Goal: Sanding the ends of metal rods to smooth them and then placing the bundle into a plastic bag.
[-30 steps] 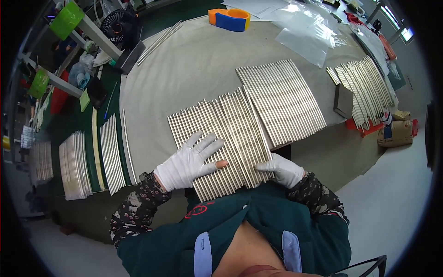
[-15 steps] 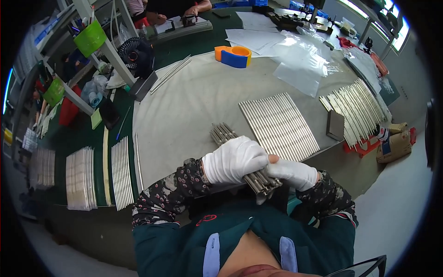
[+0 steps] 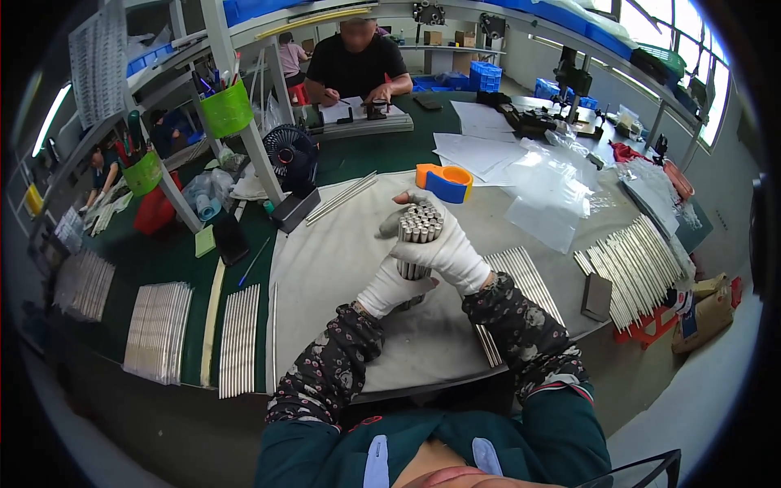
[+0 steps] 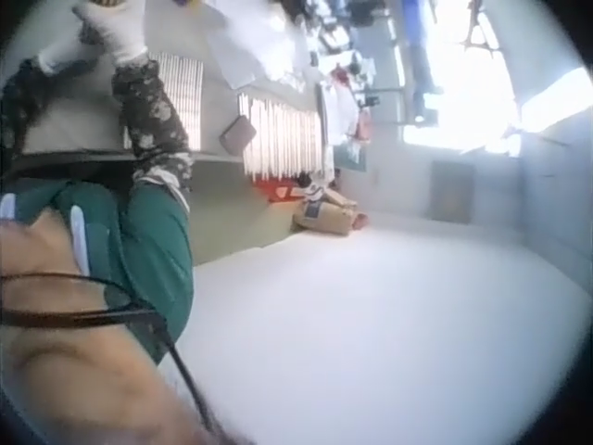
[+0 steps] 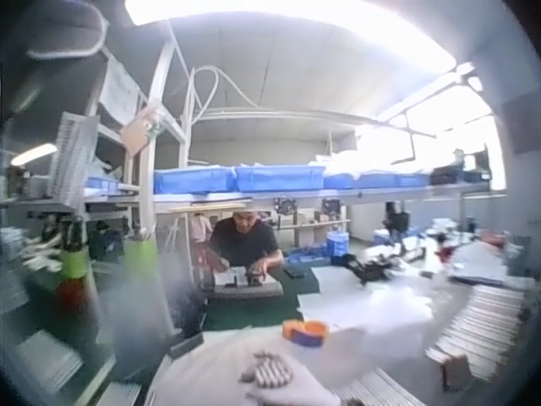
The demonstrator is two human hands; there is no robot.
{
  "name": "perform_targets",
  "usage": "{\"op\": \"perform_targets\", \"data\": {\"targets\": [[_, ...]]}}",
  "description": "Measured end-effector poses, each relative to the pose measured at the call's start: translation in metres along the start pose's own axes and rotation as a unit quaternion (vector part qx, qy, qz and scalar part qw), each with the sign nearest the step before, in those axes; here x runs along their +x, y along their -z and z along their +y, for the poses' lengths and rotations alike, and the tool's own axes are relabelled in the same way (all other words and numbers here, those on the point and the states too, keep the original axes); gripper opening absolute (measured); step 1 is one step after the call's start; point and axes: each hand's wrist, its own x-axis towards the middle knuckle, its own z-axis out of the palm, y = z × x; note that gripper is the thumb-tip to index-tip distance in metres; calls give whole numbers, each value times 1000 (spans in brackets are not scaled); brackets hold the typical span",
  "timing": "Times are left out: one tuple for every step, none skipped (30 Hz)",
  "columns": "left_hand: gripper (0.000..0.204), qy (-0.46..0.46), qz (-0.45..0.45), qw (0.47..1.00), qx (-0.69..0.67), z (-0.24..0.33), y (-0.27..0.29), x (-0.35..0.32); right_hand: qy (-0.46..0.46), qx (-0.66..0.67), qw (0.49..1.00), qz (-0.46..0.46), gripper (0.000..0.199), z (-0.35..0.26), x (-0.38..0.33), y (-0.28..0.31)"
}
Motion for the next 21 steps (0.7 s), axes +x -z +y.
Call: {"op": "perform_targets", "data": {"targets": [[71, -42, 1, 991, 125, -5, -2, 3, 14, -13, 999, 32, 60, 5, 0, -4], [71, -42, 1, 992, 122, -10, -5, 1, 28, -26, 997, 64, 54, 9, -1, -8], [73, -68, 29, 992, 102, -14, -10, -3, 85, -67, 991, 74, 45, 11, -3, -12], [74, -91, 56, 991, 82, -7, -13, -4, 82, -69, 991, 75, 45, 10, -9, -13], [75, -120, 47, 973, 190, 0, -17, -12, 59, -34, 995, 78, 45, 7, -17, -17], [75, -118, 48, 974, 188, 8, -18, -16, 37, 0, 996, 81, 44, 4, -23, -19], [75, -93, 52, 988, 116, 24, -19, -19, 33, 25, 997, 67, 44, -2, -28, -19], [75, -67, 55, 995, 43, 33, -20, -20, 32, 24, 997, 68, 44, -2, -30, -17], [72, -76, 48, 996, 28, 26, -23, -19, 20, 8, 998, 59, 45, -3, -32, -15], [72, -76, 48, 996, 28, 25, -21, -19, 9, -7, 999, 50, 46, -3, -33, -13], [70, -50, 18, 999, 12, 26, -18, -20, -24, 3, 999, 45, 53, 1, -34, -8], [68, -24, -12, 1000, -5, 27, -17, -19, -23, 2, 999, 45, 53, 0, -35, -5], [61, -64, 40, 996, -48, 48, -23, -10, 8, -119, 992, 46, 56, -3, -38, 2], [61, -64, 41, 996, -47, 58, -20, -5, 41, -237, 970, 43, 60, -8, -38, 4], [58, -37, 34, 992, -120, 66, -17, 0, -9, -279, 960, 20, 77, -20, -41, 7], [55, -10, 27, 981, -190, 71, -14, 3, -8, -279, 960, 18, 77, -25, -45, 10], [49, -8, 49, 981, -190, 72, -18, 6, 21, -322, 946, 5, 81, -29, -49, 13], [49, -9, 51, 981, -189, 74, -18, 4, 49, -365, 930, -8, 86, -33, -53, 19], [47, 9, 55, 983, -173, 74, -22, 3, 45, -379, 924, -14, 88, -35, -65, 33], [45, 27, 60, 986, -156, 76, -23, 2, 44, -377, 925, 27, 81, -39, -78, 46], [44, 58, 81, 985, -141, 83, -24, -1, 45, -369, 926, 65, 73, -40, -90, 60]]}}
